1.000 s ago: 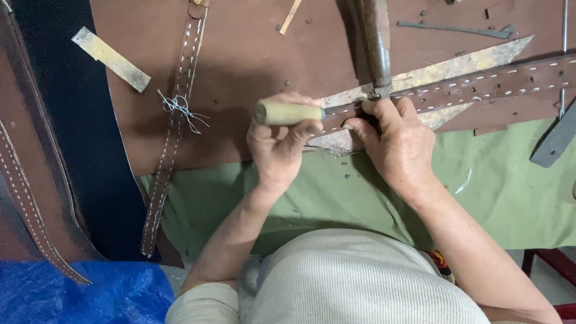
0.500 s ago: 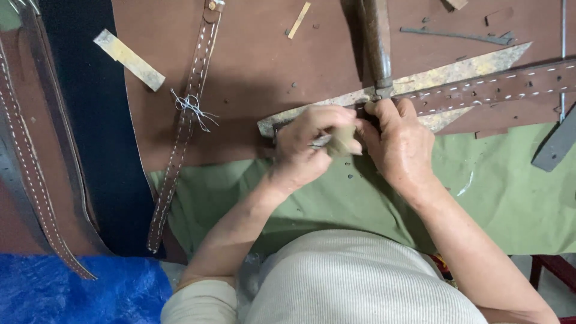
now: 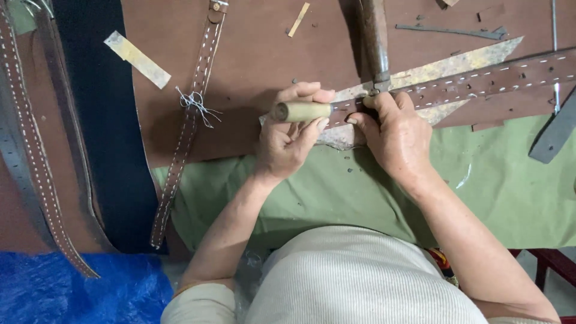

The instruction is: Using a punch tool and mallet to create holes in a leather strap, then trimming the edges with scissors.

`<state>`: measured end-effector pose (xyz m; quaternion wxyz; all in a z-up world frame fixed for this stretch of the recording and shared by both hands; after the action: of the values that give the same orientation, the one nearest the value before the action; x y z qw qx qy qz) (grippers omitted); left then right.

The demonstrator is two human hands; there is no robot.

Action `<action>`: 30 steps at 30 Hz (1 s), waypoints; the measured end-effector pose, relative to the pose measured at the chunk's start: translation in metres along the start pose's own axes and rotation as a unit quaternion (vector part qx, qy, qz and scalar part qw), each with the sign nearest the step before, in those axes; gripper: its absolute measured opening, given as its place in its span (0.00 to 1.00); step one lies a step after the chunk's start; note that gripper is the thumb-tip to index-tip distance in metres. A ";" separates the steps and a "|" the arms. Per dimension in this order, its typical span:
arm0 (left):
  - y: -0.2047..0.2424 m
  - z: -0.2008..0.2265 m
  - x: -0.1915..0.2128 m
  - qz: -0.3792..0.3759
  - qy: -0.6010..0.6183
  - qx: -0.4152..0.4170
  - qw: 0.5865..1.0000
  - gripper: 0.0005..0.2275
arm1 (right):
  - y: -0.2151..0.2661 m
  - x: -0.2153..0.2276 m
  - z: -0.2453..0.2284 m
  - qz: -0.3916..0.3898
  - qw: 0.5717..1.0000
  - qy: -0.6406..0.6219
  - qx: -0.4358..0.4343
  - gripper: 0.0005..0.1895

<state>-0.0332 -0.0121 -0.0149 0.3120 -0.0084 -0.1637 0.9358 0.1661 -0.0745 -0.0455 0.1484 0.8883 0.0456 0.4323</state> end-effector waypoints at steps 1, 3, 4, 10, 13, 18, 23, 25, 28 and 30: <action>-0.002 0.002 -0.003 -0.014 0.011 -0.018 1.000 0.17 | 0.000 0.001 0.000 -0.001 1.000 -0.001 0.004 0.15; -0.007 0.005 -0.008 -0.026 0.021 -0.038 0.999 0.18 | -0.001 0.000 0.001 -0.001 1.000 -0.002 0.010 0.16; -0.010 0.007 -0.009 -0.003 -0.026 -0.049 0.998 0.14 | -0.001 -0.001 0.003 0.001 1.000 -0.007 0.012 0.15; -0.010 0.000 -0.016 0.006 -0.124 -0.048 0.991 0.14 | -0.002 -0.007 0.004 0.025 0.999 0.018 0.011 0.15; -0.010 0.002 -0.025 -0.022 -0.145 -0.069 0.987 0.15 | -0.002 -0.012 0.007 0.025 0.999 0.041 0.003 0.14; -0.014 0.009 -0.013 -0.016 -0.119 -0.097 0.988 0.10 | 0.000 -0.004 -0.003 0.012 1.000 0.028 -0.008 0.14; -0.017 -0.001 -0.004 0.047 -0.027 -0.020 0.998 0.09 | -0.005 0.000 -0.004 -0.026 0.998 0.035 -0.047 0.14; -0.009 -0.010 -0.002 0.051 0.007 -0.013 0.999 0.10 | -0.004 -0.004 -0.002 -0.029 0.998 0.034 -0.053 0.14; 0.003 -0.010 0.002 0.041 0.023 -0.002 0.999 0.13 | -0.005 -0.005 0.000 -0.024 0.999 0.032 -0.029 0.14; 0.008 -0.003 0.000 0.020 0.014 0.001 1.000 0.15 | -0.001 -0.008 0.003 -0.013 0.999 0.032 -0.009 0.14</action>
<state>-0.0376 -0.0171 -0.0199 0.2954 -0.0247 -0.1577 0.9420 0.1633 -0.0755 -0.0533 0.1605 0.8721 0.0581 0.4585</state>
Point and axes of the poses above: each hand's wrist, its own y-axis away from the middle knuckle, its own x-axis out of the back of the hand, z = x × y, the point moved 2 cm from there along -y, towards the middle knuckle, and after that the axes turned 15 degrees about -z, right-handed, at the moved point
